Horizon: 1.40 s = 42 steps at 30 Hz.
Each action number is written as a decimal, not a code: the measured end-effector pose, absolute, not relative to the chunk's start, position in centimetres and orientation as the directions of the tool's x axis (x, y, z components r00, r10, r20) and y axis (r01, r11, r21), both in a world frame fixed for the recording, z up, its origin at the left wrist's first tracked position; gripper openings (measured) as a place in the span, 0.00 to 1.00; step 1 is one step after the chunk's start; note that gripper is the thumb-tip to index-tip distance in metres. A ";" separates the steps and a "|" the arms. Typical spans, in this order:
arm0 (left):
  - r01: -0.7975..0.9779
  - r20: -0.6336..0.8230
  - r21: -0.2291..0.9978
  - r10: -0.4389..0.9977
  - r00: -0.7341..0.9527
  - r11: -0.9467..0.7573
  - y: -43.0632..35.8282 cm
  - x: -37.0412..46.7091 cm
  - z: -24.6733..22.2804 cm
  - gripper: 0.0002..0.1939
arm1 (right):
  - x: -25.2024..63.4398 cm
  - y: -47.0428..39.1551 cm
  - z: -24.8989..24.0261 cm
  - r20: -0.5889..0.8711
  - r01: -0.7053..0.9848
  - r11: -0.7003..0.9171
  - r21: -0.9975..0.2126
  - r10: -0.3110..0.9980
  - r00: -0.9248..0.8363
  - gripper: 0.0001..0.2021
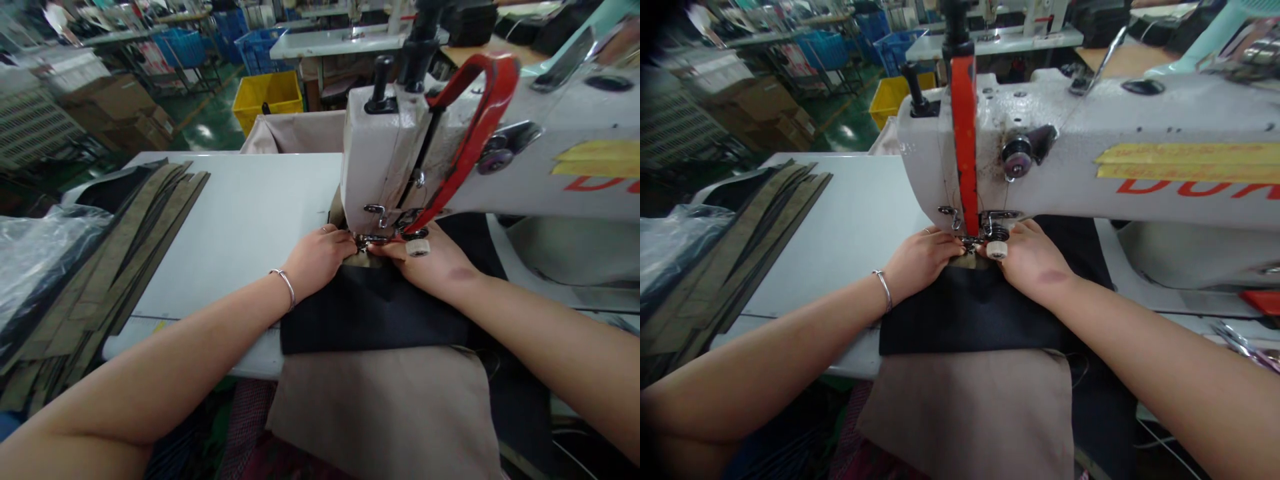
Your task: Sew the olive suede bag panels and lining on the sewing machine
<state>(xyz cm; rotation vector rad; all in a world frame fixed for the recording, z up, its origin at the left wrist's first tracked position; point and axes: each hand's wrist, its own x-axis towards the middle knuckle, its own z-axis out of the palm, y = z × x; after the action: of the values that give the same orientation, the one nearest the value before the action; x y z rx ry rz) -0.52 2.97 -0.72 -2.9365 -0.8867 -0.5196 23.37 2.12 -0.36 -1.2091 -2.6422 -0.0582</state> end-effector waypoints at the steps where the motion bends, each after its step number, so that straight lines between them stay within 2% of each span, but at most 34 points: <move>1: 0.536 0.336 0.091 0.532 0.777 -0.839 3.2 -0.9 -0.6 0.12 | 23.1 1.0 0.6 0.193 0.743 0.667 -0.053 0.737 -0.648 0.13; 4: 0.556 0.406 0.090 0.541 0.737 -0.826 4.7 -2.4 0.1 0.16 | 21.3 -4.9 2.9 0.154 0.695 0.714 -0.087 0.699 -0.698 0.15; 6: 0.584 0.416 -0.004 0.529 0.739 -0.812 6.1 -3.3 0.5 0.16 | 19.8 -9.1 3.3 0.234 0.668 0.731 -0.137 0.680 -0.695 0.20; 8: 0.570 0.352 -0.114 0.503 0.789 -0.814 7.1 -3.8 0.9 0.14 | 19.0 -11.8 2.7 0.216 0.682 0.713 -0.164 0.700 -0.681 0.32; 9: 0.548 0.303 -0.155 0.488 0.819 -0.822 7.1 -4.0 1.1 0.13 | 19.0 -12.2 2.4 0.201 0.692 0.703 -0.165 0.711 -0.674 0.33; 13: 0.508 0.123 -0.256 0.493 0.861 -0.823 4.1 -3.7 2.0 0.10 | 22.2 -9.2 2.3 0.092 0.773 0.622 -0.128 0.783 -0.615 0.23; 16: 0.542 0.046 -0.293 0.555 0.831 -0.787 0.3 -3.1 2.6 0.08 | 25.6 -4.8 3.0 0.022 0.806 0.578 -0.129 0.814 -0.580 0.23; 18: 0.525 0.060 -0.301 0.534 0.843 -0.796 -1.1 -2.8 2.7 0.06 | 27.1 -2.6 3.1 0.031 0.808 0.569 -0.154 0.820 -0.571 0.24; 23: 0.431 0.262 -0.297 0.362 0.895 -0.852 0.5 -4.0 2.0 0.08 | 27.2 -2.1 1.6 0.145 0.756 0.629 -0.183 0.777 -0.612 0.27; 26: 0.379 0.209 -0.223 0.336 0.919 -0.898 1.8 -4.4 1.6 0.10 | 25.9 -4.1 1.1 0.157 0.689 0.689 -0.225 0.723 -0.673 0.28; 29: 0.399 0.135 -0.162 0.381 0.915 -0.902 1.1 -3.2 2.3 0.10 | 24.6 -5.6 1.1 0.112 0.704 0.673 -0.226 0.736 -0.668 0.28; 33: 0.468 0.067 -0.178 0.464 0.883 -0.866 -0.8 -0.9 4.0 0.12 | 22.8 -6.3 1.3 0.088 0.722 0.678 -0.137 0.734 -0.673 0.24; 36: 0.504 0.093 -0.198 0.496 0.863 -0.841 -1.1 -0.3 4.4 0.13 | 21.9 -6.6 1.3 0.098 0.711 0.701 -0.061 0.713 -0.694 0.24; 39: 0.431 0.084 -0.186 0.423 0.902 -0.883 -0.8 -0.7 3.8 0.15 | 21.7 -6.6 1.2 0.104 0.715 0.697 -0.052 0.716 -0.690 0.23; 42: 0.351 0.017 -0.130 0.352 0.936 -0.927 -0.5 -1.0 2.9 0.18 | 21.8 -6.4 1.1 0.102 0.722 0.681 -0.120 0.732 -0.674 0.20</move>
<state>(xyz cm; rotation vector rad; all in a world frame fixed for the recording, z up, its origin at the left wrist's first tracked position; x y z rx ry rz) -1.04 -0.47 2.92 -2.9609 -0.5403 0.0097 21.85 -6.43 1.13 -1.1962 -2.7492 0.1048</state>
